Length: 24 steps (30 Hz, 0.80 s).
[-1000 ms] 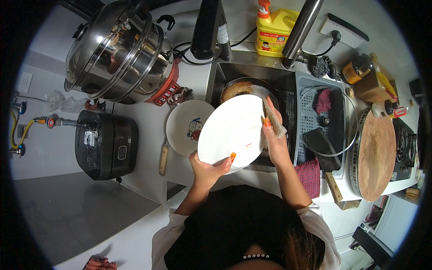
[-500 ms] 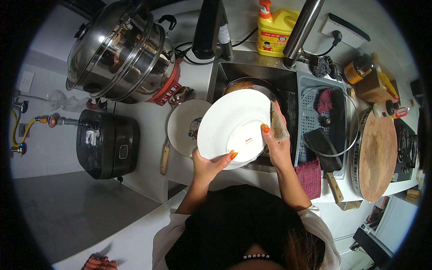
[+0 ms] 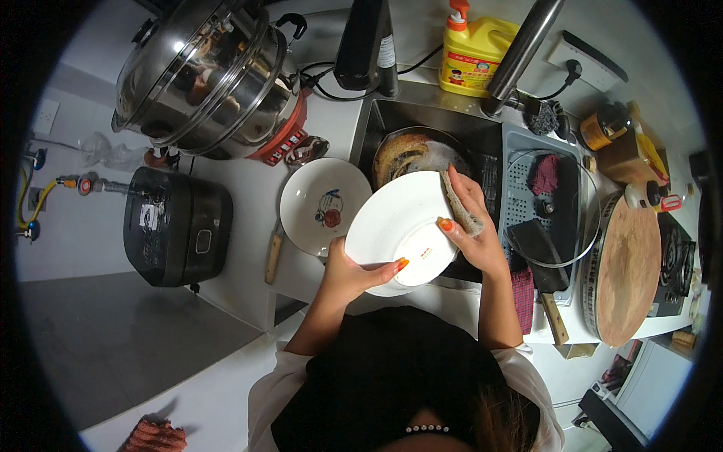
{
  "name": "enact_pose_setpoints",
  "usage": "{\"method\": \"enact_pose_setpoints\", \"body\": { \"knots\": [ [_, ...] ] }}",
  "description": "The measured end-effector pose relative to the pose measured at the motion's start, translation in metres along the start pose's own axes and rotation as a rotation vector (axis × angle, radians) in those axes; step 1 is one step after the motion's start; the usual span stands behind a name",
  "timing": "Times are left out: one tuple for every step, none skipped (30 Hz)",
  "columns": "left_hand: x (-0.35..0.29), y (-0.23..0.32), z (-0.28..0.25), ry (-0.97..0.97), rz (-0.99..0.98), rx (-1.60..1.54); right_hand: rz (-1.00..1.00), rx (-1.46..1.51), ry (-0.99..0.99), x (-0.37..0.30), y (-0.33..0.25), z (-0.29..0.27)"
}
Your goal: The person scrubs a white plate with a sponge at the kitchen sink, rinses it, and places it aside. They then pick up a second plate with a cartoon design and scrub it thoroughly with the same sponge. The person continues scrubbing the second plate for the remainder of the clip.
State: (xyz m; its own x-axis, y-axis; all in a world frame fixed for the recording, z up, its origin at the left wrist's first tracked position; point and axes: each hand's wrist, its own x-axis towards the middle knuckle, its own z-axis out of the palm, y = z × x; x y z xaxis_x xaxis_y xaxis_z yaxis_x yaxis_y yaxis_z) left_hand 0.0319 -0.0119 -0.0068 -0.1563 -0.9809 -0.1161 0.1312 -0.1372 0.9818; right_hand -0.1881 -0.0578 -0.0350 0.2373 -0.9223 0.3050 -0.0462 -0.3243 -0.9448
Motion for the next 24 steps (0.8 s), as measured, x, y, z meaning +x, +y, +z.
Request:
{"method": "enact_pose_setpoints", "body": {
  "knots": [
    [0.000,0.000,0.001,0.006,0.008,0.010,0.005,-0.023,0.001,0.000,-0.001,0.001],
    [0.000,0.001,0.001,0.015,0.023,0.031,0.000,-0.083,0.015,0.000,-0.002,0.003],
    [-0.001,0.002,0.002,0.024,0.036,0.054,-0.004,-0.141,0.027,0.000,-0.003,0.006],
    [-0.001,0.003,0.003,0.034,0.049,0.076,-0.009,-0.200,0.040,0.000,-0.004,0.009],
    [-0.002,0.005,0.005,0.044,0.067,0.100,-0.029,-0.250,0.037,0.000,-0.006,0.011],
    [-0.002,0.008,0.006,0.054,0.085,0.125,-0.049,-0.300,0.035,0.002,-0.010,0.012],
    [-0.002,0.009,0.007,0.063,0.102,0.150,-0.070,-0.351,0.033,0.003,-0.014,0.014],
    [-0.002,0.009,0.008,0.069,0.109,0.148,-0.099,-0.403,0.023,0.005,-0.017,0.015],
    [-0.002,0.008,0.008,0.074,0.116,0.145,-0.113,-0.435,0.004,0.006,-0.021,0.016],
    [-0.002,0.007,0.008,0.080,0.123,0.142,-0.127,-0.468,-0.016,0.006,-0.024,0.018],
    [-0.002,0.005,0.008,0.087,0.116,0.143,-0.142,-0.500,-0.035,0.006,-0.028,0.021],
    [-0.002,0.003,0.007,0.094,0.109,0.144,-0.140,-0.528,-0.070,0.005,-0.033,0.024],
    [-0.002,0.001,0.007,0.102,0.101,0.146,-0.137,-0.530,-0.087,0.006,-0.041,0.028],
    [-0.001,-0.001,0.007,0.113,0.103,0.126,-0.164,-0.524,-0.101,0.007,-0.043,0.032],
    [-0.001,-0.003,0.008,0.124,0.106,0.106,-0.193,-0.519,-0.115,0.008,-0.045,0.035],
    [-0.001,-0.005,0.007,0.135,0.109,0.086,-0.227,-0.530,-0.152,0.009,-0.048,0.039],
    [-0.001,-0.009,0.007,0.148,0.132,0.118,-0.262,-0.541,-0.190,0.011,-0.051,0.043],
    [-0.001,-0.012,0.006,0.159,0.153,0.151,-0.295,-0.552,-0.227,0.012,-0.053,0.046],
    [-0.001,-0.015,0.005,0.170,0.174,0.183,-0.300,-0.543,-0.236,0.012,-0.054,0.049],
    [0.000,-0.015,0.002,0.146,0.175,0.391,-0.305,-0.535,-0.246,0.011,-0.055,0.051],
    [0.001,-0.015,0.002,0.167,0.211,0.373,-0.312,-0.526,-0.259,0.011,-0.056,0.053],
    [0.002,-0.015,0.003,0.188,0.246,0.356,-0.324,-0.567,-0.241,0.012,-0.055,0.054],
    [0.002,-0.014,0.005,0.208,0.282,0.338,-0.318,-0.578,-0.225,0.012,-0.056,0.054],
    [0.001,-0.013,0.007,0.212,0.252,0.204,-0.314,-0.590,-0.210,0.014,-0.057,0.053]
  ]
}}
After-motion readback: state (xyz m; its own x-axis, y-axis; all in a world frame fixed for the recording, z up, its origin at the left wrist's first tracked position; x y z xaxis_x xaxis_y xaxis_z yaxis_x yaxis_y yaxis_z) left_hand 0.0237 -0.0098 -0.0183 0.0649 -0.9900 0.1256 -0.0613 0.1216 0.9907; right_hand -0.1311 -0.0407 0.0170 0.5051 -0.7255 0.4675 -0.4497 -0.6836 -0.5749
